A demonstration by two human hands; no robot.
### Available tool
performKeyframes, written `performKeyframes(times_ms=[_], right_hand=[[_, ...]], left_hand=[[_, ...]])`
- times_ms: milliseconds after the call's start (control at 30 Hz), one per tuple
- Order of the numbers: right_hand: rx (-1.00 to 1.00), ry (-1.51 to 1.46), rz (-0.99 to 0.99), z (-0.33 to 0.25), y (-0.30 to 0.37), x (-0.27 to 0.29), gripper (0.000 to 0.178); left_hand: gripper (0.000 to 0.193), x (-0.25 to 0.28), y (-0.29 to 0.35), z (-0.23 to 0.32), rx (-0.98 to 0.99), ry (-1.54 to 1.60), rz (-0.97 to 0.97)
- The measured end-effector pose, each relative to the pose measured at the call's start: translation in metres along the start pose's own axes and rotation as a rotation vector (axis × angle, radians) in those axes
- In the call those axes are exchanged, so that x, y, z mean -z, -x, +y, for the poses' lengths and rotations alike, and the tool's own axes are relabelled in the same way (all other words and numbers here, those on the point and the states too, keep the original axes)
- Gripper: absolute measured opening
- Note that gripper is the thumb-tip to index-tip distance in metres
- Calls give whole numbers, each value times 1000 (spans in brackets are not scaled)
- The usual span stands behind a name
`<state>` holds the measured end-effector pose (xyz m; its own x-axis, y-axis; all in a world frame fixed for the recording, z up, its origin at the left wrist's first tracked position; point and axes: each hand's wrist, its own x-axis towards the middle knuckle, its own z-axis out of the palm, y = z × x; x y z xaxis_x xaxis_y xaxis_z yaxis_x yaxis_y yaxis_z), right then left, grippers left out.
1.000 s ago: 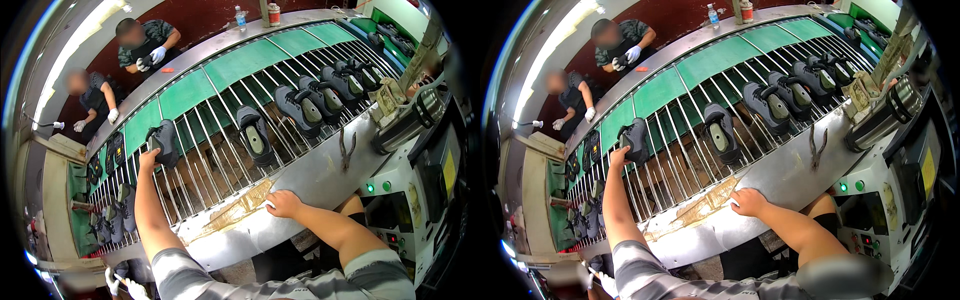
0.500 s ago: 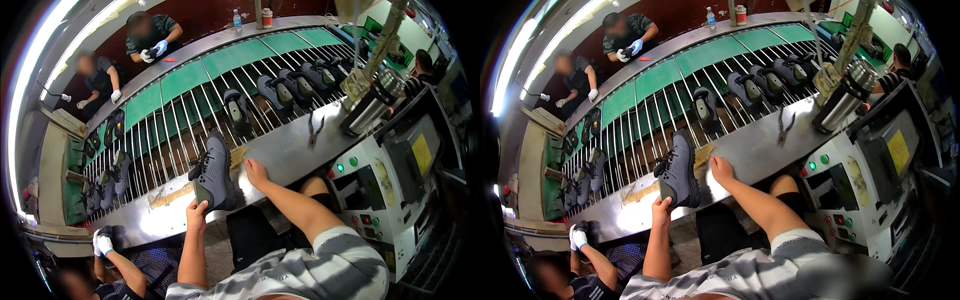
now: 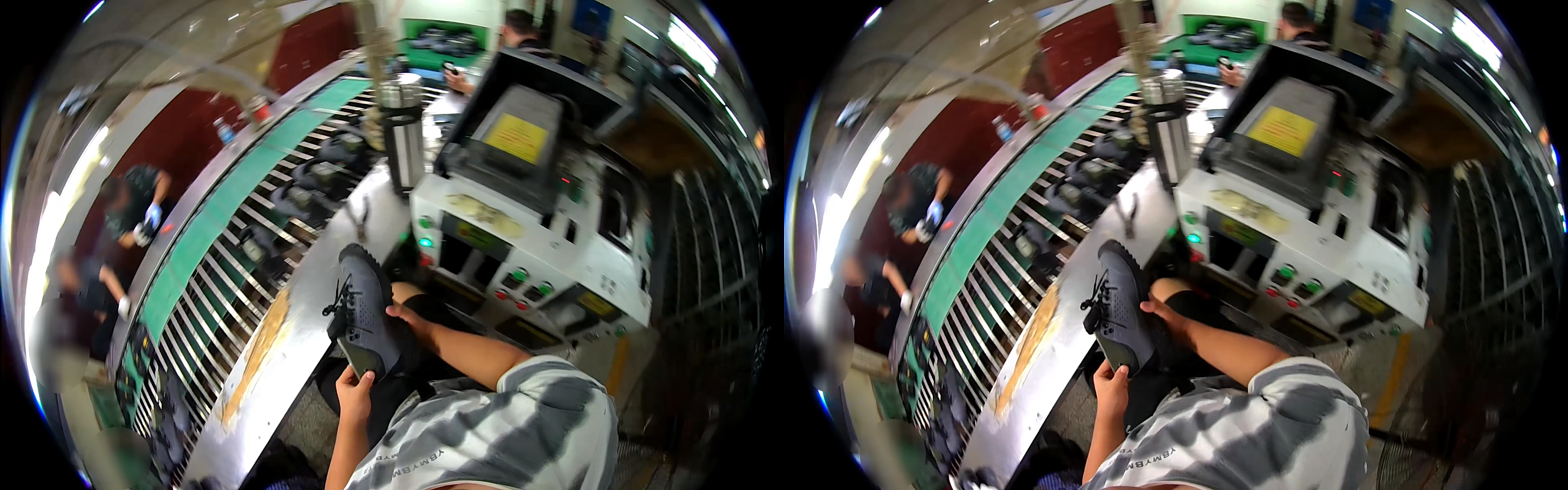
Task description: The person picks up shoes from a conveyor belt, places them into a pressing machine, and operates the machine controls.
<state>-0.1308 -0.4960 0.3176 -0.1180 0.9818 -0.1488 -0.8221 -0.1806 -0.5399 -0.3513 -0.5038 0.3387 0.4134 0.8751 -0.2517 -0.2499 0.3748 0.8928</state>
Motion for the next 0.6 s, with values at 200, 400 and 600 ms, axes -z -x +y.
performKeyframes(times_ms=[200,400,600], right_hand=[[352,54,295,-124,171,21,75],[835,528,1004,-235,320,95,86],[808,1108,1739,-387,429,162,115]], left_hand=[[19,-91,-51,-38,361,-292,-649],[35,-114,-117,-155,669,-729,-485],[36,-138,-131,-169,721,-581,-295]])
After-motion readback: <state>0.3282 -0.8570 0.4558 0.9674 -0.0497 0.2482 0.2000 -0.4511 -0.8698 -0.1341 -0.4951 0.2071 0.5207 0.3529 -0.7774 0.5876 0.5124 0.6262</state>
